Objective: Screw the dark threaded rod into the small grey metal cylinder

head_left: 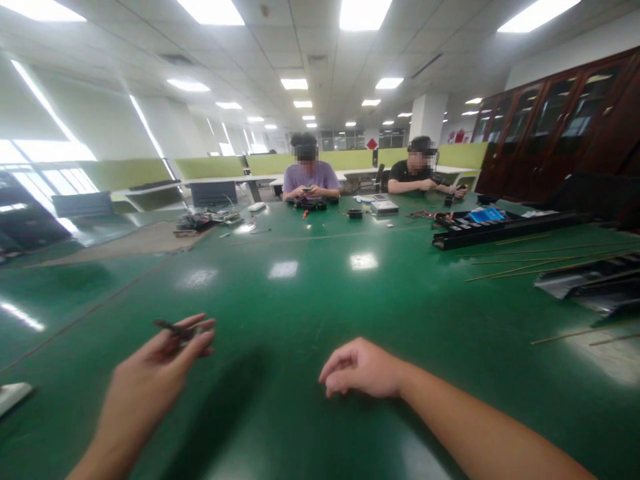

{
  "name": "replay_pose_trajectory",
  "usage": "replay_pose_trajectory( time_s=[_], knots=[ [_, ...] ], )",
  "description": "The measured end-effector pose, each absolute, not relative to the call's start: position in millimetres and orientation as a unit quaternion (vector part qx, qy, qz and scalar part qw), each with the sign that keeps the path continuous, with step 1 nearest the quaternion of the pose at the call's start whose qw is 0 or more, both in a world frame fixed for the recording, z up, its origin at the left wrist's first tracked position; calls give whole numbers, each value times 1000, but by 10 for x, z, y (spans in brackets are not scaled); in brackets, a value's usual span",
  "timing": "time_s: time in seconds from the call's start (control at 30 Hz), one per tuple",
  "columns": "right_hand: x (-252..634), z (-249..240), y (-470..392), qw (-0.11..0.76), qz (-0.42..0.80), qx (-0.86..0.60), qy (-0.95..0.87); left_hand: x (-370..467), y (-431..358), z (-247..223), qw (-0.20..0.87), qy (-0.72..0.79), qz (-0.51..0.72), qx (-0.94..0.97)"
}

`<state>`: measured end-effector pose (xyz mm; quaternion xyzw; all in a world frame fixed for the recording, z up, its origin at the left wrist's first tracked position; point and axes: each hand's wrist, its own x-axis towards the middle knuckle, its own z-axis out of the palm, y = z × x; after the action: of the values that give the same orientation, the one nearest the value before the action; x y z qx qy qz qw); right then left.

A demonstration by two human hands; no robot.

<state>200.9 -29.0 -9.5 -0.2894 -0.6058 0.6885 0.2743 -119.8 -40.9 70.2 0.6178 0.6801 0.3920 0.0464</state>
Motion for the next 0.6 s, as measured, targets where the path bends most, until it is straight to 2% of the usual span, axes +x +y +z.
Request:
replay_pose_trajectory(
  time_s=[0.07, 0.13, 0.23, 0.37, 0.6],
  knots=[
    [2028, -92, -280, 277, 691, -291, -601, -886, -272, 601, 154, 630, 378, 661],
    [2057, -103, -256, 289, 688, -301, -594, -533, -192, 498, 194, 576, 363, 707],
    [2106, -148, -193, 335, 663, -331, -582, -133, -155, 356, 218, 509, 346, 758],
    [2131, -213, -123, 395, 629, -365, -561, 2, -168, 203, 214, 486, 322, 784],
    [2054, -194, -190, 354, 598, -377, -613, -112, -184, 40, 194, 442, 304, 821]
  ],
)
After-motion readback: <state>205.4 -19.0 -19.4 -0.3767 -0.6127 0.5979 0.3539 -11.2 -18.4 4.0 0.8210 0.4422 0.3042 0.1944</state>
